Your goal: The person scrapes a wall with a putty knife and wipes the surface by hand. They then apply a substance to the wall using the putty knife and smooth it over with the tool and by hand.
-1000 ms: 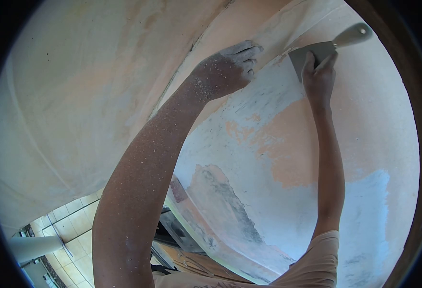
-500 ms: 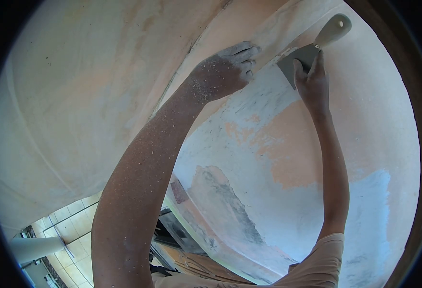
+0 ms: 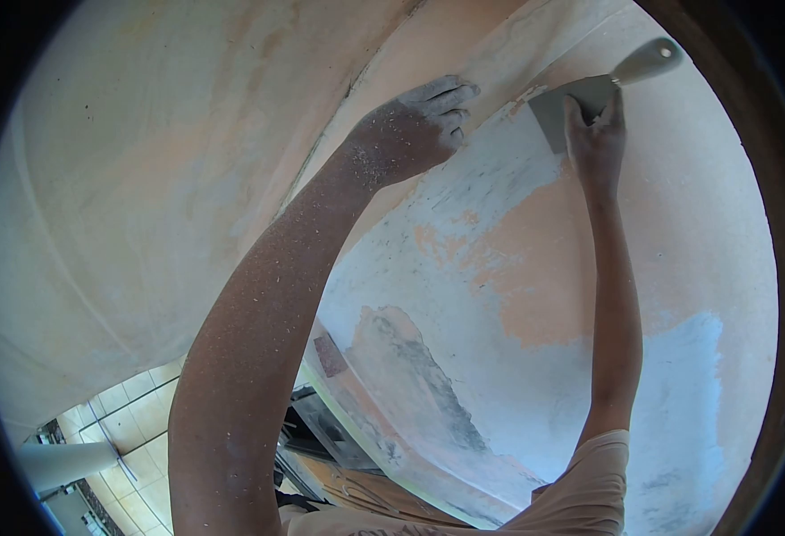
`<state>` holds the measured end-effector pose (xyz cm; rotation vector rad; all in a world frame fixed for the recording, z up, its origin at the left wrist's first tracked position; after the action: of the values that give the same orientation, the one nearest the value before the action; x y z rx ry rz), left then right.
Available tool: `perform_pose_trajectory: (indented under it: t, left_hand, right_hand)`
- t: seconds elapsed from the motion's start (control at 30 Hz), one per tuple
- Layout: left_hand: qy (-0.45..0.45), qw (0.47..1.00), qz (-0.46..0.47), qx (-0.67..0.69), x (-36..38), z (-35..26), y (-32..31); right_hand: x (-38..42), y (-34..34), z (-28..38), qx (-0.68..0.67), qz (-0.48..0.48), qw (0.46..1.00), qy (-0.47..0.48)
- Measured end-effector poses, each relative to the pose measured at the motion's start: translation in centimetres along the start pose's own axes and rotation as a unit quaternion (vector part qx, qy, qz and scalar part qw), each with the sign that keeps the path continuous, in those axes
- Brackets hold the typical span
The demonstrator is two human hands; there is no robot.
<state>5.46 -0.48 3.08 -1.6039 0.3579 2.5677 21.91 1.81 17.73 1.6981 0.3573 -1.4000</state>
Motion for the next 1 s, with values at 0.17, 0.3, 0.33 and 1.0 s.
perform_pose_trajectory:
  t: [0.17,0.3,0.33,1.0]
  left_hand:
    - [0.010,1.000,-0.010,0.005,-0.1,0.1,0.0]
    - [-0.003,1.000,0.008,-0.014,0.0,0.1,0.0]
    - [-0.002,1.000,0.012,-0.015,0.0,0.2,-0.1]
    - [0.006,1.000,-0.002,-0.002,-0.1,0.1,0.0]
  right_hand:
    - [0.1,-0.7,0.2,0.123,0.026,0.991,0.041]
    - [0.4,-0.8,1.7,0.256,0.064,0.961,0.083]
    - [0.3,-0.6,2.0,0.282,0.059,0.952,0.104]
    - [-2.2,1.1,-1.3,0.297,0.007,0.939,0.172]
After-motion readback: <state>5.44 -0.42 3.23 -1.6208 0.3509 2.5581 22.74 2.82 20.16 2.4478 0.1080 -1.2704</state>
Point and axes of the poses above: each hand's wrist, its own x-axis away from the middle knuckle, its own y-axis out of the back of the hand, z = x × y, the point moved 3 cm from there along -x, towards the middle knuckle, and after that the axes turned 6 degrees about -y, right-handed, at the moved point
